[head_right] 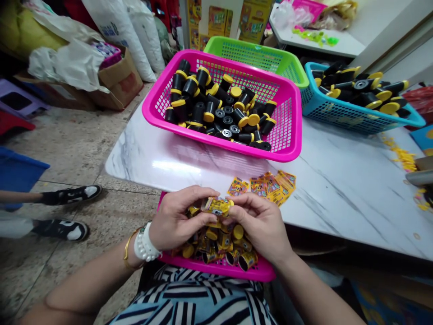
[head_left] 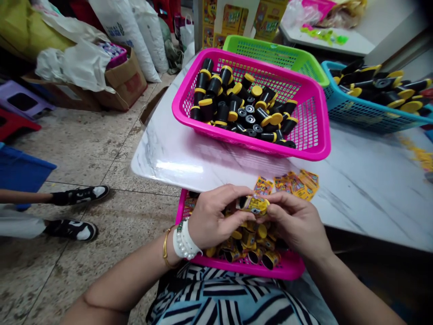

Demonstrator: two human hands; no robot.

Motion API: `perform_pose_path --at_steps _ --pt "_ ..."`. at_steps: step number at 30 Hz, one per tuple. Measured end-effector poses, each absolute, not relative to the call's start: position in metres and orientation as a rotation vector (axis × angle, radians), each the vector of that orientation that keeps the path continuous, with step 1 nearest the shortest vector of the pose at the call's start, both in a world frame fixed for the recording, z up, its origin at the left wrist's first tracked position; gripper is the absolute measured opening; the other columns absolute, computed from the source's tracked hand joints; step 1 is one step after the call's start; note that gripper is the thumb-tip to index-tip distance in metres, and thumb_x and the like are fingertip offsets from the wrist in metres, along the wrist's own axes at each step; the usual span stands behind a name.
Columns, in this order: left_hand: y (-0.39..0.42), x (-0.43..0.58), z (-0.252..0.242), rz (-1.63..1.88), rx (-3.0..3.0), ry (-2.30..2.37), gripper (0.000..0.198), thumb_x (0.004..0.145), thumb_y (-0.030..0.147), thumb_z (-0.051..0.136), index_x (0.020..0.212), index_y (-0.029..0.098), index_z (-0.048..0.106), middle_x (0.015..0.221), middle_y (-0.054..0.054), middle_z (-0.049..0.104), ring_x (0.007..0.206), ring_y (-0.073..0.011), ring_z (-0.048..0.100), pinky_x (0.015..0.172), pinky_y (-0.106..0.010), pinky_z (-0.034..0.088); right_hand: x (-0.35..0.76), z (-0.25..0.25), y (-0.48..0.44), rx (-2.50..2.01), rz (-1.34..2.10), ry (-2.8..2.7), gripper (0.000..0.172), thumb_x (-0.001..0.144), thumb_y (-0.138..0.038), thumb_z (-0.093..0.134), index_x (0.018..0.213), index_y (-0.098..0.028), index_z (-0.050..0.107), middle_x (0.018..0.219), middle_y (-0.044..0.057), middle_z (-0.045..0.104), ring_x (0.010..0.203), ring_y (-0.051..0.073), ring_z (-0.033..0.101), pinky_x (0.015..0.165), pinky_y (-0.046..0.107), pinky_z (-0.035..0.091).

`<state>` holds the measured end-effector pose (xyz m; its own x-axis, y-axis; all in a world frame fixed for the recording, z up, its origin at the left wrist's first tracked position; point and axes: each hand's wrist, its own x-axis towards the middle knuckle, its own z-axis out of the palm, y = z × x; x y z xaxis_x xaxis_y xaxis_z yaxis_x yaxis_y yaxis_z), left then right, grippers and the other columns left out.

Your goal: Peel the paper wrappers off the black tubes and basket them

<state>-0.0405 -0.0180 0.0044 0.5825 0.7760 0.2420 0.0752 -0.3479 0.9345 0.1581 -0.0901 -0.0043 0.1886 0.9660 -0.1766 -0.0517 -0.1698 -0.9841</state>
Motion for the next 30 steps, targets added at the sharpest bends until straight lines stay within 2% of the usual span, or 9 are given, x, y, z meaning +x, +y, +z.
perform_pose_path --at_steps 6,8,11,15,18,21,24,28,30 --pt "-0.021 -0.036 -0.005 0.725 1.392 0.766 0.032 0.085 0.037 0.074 0.109 0.016 0.068 0.077 -0.001 0.066 0.062 -0.0113 0.056 0.057 -0.023 0.046 0.159 -0.002 -0.088 -1.325 1.354 -0.960 0.030 0.088 -0.046 0.075 0.094 -0.016 0.076 0.065 0.005 0.076 0.053 0.017 0.074 0.057 0.024 0.065" --pt "-0.022 -0.035 -0.007 0.652 1.178 0.767 0.029 0.086 0.040 0.072 0.101 0.015 0.065 0.072 0.000 0.064 0.057 -0.0093 0.054 0.053 -0.021 0.045 0.161 -0.002 -0.091 -1.281 1.301 -1.078 0.031 0.091 -0.043 0.073 0.110 -0.019 0.074 0.084 0.008 0.079 0.063 0.017 0.077 0.062 0.027 0.067" --pt "-0.022 -0.034 -0.005 0.543 0.960 0.732 0.032 0.084 0.043 0.074 0.094 0.015 0.060 0.066 0.003 0.062 0.047 -0.0059 0.047 0.045 -0.018 0.039 0.164 -0.008 -0.098 -1.299 0.988 -1.340 0.050 0.084 -0.032 0.081 0.131 -0.026 0.065 0.120 0.011 0.073 0.089 0.020 0.077 0.074 0.032 0.068" --pt "-0.025 -0.031 -0.001 0.558 0.889 0.685 0.031 0.080 0.038 0.079 0.093 0.014 0.065 0.071 0.002 0.065 0.052 -0.0047 0.050 0.049 -0.017 0.041 0.158 -0.012 -0.110 -1.393 0.624 -1.518 0.039 0.079 -0.023 0.085 0.116 -0.023 0.074 0.098 0.007 0.078 0.080 0.019 0.076 0.074 0.029 0.067" --pt "-0.027 -0.028 -0.002 0.610 0.888 0.603 0.032 0.077 0.034 0.082 0.099 0.014 0.070 0.082 -0.001 0.069 0.067 -0.0080 0.060 0.063 -0.019 0.048 0.148 -0.007 -0.115 -1.385 0.847 -1.305 0.023 0.083 -0.027 0.082 0.105 -0.023 0.076 0.078 0.003 0.079 0.059 0.017 0.075 0.059 0.024 0.066" --pt "-0.027 -0.028 -0.008 0.592 0.887 0.559 0.037 0.076 0.039 0.083 0.102 0.015 0.070 0.079 0.000 0.068 0.063 -0.0078 0.058 0.058 -0.019 0.046 0.142 -0.002 -0.114 -1.311 1.201 -1.080 0.024 0.090 -0.038 0.074 0.105 -0.019 0.075 0.070 0.005 0.079 0.056 0.021 0.076 0.055 0.028 0.066" --pt "-0.028 -0.029 -0.014 0.564 0.899 0.621 0.041 0.076 0.049 0.081 0.092 0.015 0.065 0.063 0.004 0.062 0.044 -0.0040 0.046 0.043 -0.016 0.035 0.146 -0.002 -0.110 -1.340 1.224 -1.138 0.027 0.092 -0.040 0.072 0.107 -0.018 0.074 0.077 0.007 0.080 0.061 0.021 0.077 0.059 0.029 0.067" --pt "-0.032 -0.030 -0.017 0.519 0.869 0.709 0.048 0.078 0.060 0.075 0.077 0.017 0.055 0.047 0.008 0.054 0.033 -0.0021 0.037 0.034 -0.014 0.024 0.156 -0.003 -0.106 -1.313 0.736 -1.553 0.038 0.084 -0.020 0.080 0.121 -0.025 0.073 0.109 0.008 0.078 0.093 0.022 0.077 0.080 0.032 0.067" --pt "-0.034 -0.030 -0.018 0.508 0.809 0.677 0.051 0.077 0.065 0.074 0.076 0.017 0.055 0.047 0.006 0.056 0.032 -0.0021 0.038 0.033 -0.013 0.024 0.159 -0.003 -0.106 -1.232 0.558 -1.742 0.044 0.083 -0.010 0.077 0.122 -0.028 0.073 0.110 0.007 0.077 0.095 0.021 0.076 0.083 0.032 0.065"
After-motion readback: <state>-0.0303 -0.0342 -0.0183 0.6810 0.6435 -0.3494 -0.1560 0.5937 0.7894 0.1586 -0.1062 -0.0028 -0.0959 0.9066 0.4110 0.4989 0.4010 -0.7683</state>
